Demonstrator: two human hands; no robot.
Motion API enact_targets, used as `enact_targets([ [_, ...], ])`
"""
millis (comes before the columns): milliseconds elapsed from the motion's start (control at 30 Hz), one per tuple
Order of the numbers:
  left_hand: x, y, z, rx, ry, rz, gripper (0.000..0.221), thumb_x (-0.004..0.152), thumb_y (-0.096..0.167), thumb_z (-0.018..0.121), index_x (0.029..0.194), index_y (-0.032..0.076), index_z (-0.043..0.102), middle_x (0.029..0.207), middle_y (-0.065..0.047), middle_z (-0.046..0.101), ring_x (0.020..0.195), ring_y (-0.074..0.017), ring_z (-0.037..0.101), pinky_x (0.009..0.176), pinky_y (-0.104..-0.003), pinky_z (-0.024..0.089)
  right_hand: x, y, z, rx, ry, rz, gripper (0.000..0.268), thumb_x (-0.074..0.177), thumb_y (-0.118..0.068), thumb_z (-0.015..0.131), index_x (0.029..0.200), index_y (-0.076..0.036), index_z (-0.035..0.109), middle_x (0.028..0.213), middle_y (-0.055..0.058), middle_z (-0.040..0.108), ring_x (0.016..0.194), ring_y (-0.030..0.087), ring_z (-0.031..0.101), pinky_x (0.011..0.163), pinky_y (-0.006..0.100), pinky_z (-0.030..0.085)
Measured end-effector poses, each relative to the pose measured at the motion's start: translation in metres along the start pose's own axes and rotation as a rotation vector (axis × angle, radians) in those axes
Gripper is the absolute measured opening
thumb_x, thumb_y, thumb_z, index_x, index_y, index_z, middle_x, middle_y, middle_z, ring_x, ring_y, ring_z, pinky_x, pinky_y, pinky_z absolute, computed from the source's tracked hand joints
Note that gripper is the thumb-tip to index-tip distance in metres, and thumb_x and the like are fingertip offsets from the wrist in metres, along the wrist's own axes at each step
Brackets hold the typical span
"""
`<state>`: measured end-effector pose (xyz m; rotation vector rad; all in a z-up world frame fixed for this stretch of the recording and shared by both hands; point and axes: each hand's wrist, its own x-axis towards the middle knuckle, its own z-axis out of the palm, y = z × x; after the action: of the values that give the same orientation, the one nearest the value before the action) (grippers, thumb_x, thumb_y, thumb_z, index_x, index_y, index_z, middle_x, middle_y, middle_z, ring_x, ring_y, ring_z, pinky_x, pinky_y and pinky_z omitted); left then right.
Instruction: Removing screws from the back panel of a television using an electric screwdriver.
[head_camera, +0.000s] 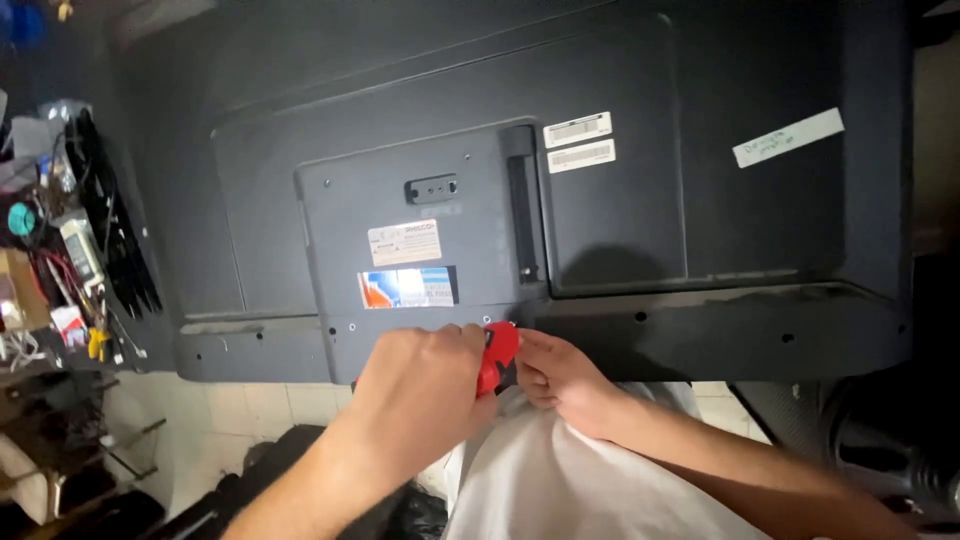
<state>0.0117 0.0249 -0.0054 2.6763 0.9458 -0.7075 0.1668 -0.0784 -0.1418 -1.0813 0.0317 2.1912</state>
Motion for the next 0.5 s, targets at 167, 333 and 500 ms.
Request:
enact_targets([
  [167,0.016,0.001,-0.014,-0.011,-0.090,0.048,0.015,0.081,0.025,0.066,0.075,0.014,0.057,0.059,-0.001,0.058,0.044,-0.0236,0.050,0.042,-0.042,0.036,0.003,0.003,0.000,0.051,-0.026,-0.025,0.035,0.110,-0.034,0.065,0.087,-0.016,0.048,0.067,-0.006,0.022,0.057,0.009,0.016,0.051,0.031,0.010],
  [333,0.007,0.008,-0.007,0.028,-0.067,0.099,0.030,0.091,0.026,0.073,0.075,0.014,0.051,0.058,-0.001,0.050,0.042,-0.0215,0.049,0.039,-0.040,0.036,-0.001,-0.005,0.002,-0.015,0.023,0.012,0.032,0.107,-0.036,0.062,0.083,-0.018,0.053,0.070,-0.005,0.022,0.063,0.010,0.016,0.054,0.030,0.013],
  [500,0.006,-0.002,-0.009,-0.072,-0.070,0.018,0.018,0.081,0.026,0.067,0.079,0.013,0.056,0.060,-0.004,0.059,0.042,-0.0298,0.052,0.041,-0.045,0.038,0.004,0.001,-0.002,0.071,-0.002,-0.017,0.042,0.111,-0.030,0.064,0.078,-0.016,0.041,0.068,-0.004,0.024,0.061,0.011,0.014,0.053,0.032,0.011],
])
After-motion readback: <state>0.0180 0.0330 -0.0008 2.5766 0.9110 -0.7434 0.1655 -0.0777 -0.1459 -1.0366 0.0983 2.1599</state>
